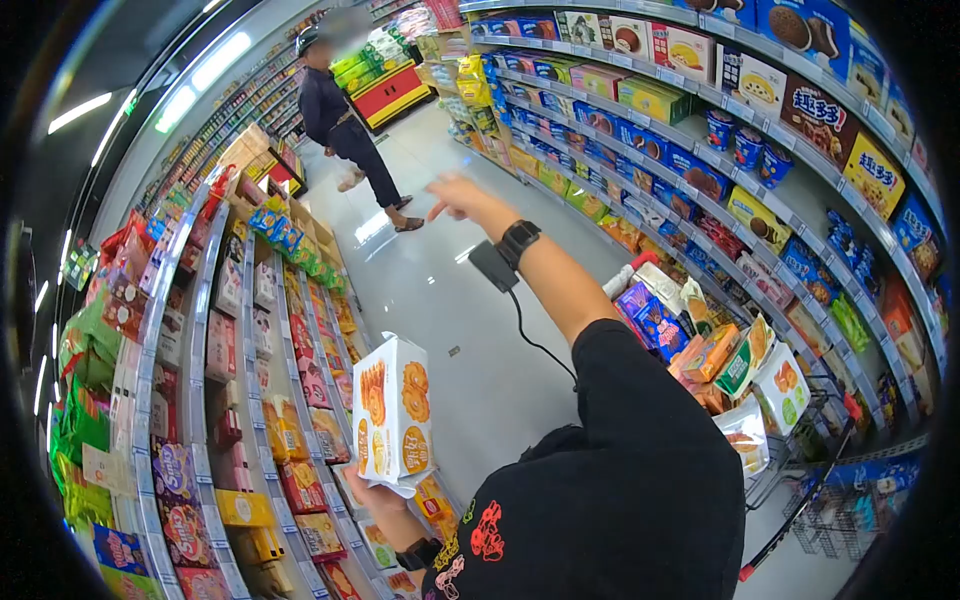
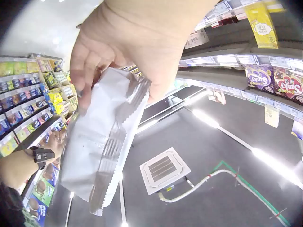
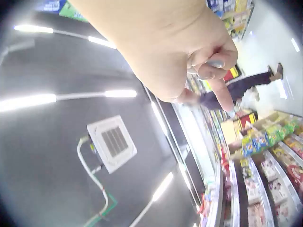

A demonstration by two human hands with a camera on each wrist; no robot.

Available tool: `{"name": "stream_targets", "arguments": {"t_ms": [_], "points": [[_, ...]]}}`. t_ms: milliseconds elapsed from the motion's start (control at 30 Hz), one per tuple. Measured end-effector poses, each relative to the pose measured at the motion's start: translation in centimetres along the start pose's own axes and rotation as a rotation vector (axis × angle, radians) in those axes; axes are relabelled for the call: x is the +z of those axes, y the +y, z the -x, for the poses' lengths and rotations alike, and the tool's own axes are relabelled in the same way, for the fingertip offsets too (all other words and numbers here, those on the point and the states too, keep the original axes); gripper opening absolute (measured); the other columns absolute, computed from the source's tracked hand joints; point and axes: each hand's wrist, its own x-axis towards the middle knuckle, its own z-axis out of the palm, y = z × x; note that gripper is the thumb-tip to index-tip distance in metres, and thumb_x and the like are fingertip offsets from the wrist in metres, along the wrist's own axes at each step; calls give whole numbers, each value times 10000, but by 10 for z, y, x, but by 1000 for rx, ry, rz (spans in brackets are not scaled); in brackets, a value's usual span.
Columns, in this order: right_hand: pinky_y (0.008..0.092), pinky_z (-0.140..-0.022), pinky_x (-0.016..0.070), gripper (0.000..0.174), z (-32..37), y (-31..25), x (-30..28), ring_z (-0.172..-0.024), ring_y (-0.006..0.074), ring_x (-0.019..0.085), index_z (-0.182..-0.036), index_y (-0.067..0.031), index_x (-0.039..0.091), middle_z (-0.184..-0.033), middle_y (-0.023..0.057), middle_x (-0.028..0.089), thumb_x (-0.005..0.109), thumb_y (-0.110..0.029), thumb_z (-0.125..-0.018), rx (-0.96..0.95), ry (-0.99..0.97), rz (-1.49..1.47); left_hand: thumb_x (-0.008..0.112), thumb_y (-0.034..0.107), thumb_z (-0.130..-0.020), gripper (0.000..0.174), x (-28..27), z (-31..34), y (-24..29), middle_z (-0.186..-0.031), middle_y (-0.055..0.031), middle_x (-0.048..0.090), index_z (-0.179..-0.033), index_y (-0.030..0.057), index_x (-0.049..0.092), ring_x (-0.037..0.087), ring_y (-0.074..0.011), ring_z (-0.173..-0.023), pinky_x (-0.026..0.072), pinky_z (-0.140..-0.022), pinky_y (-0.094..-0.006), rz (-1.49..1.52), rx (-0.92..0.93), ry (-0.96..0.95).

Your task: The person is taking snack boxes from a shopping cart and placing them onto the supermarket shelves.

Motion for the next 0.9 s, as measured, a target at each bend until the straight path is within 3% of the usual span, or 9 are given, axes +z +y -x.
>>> {"name": "stream_targets", "arguments": {"t_ms": [67, 133, 200, 300, 400, 600, 900], "points": [[236, -441, 411, 525, 27, -11, 41, -465, 102, 485, -1348, -106, 301, -872, 174, 649, 484, -287, -890, -60, -191, 180, 395, 384, -794, 581, 6, 1, -1, -1145, -165, 557, -1180, -42, 477, 568, -291, -1008, 466, -861, -406, -18, 31, 33], [280, -634, 502, 514, 53, 11, 76, -800, 175, 601, -1364, -136, 306, -1093, 157, 588, 434, -341, -910, -83, -588, 135, 401, 379, -790, 580, -7, 0, -1, -1145, -164, 558, -1180, -43, 477, 570, -289, -1004, 469, -861, -398, -15, 37, 16], [396, -770, 510, 595, 75, 43, 106, -1064, 282, 532, -1392, -208, 251, -1313, 179, 387, 356, -526, -899, -197, -928, 256, 406, 385, -782, 586, -14, 0, -1, -1150, -161, 557, -1183, -37, 477, 574, -289, -999, 473, -858, -394, -28, 62, 25], [431, -802, 506, 626, 106, 57, 128, -1147, 294, 465, -1413, -260, 180, -1376, 114, 321, 258, -595, -889, 22, -1061, 28, 407, 381, -773, 598, -4, 8, 1, -1148, -170, 562, -1194, -39, 472, 568, -288, -1023, 473, -863, -408, 6, 45, -52], [438, -804, 510, 644, 119, 49, 133, -1157, 297, 457, -1409, -259, 194, -1386, 71, 318, 190, -624, -878, 39, -1106, 8, 398, 377, -770, 600, -5, 9, -3, -1147, -173, 561, -1194, -42, 470, 573, -285, -1016, 482, -853, -405, 38, 27, -15], [415, -793, 521, 643, 123, 50, 134, -1139, 283, 474, -1407, -246, 203, -1371, 82, 338, 172, -617, -882, 103, -1094, -51, 396, 382, -770, 605, -12, 10, -11, -1151, -172, 558, -1195, -43, 468, 576, -288, -1010, 488, -846, -401, 27, 25, 53], [451, -769, 528, 659, 147, 46, 126, -1078, 325, 525, -1413, -244, 168, -1350, 103, 371, 151, -625, -876, 229, -1031, -135, 382, 405, -774, 619, -6, 9, -22, -1197, -159, 535, -1229, -8, 457, 553, -299, -1046, 450, -882, -419, 87, -58, 55]]}}
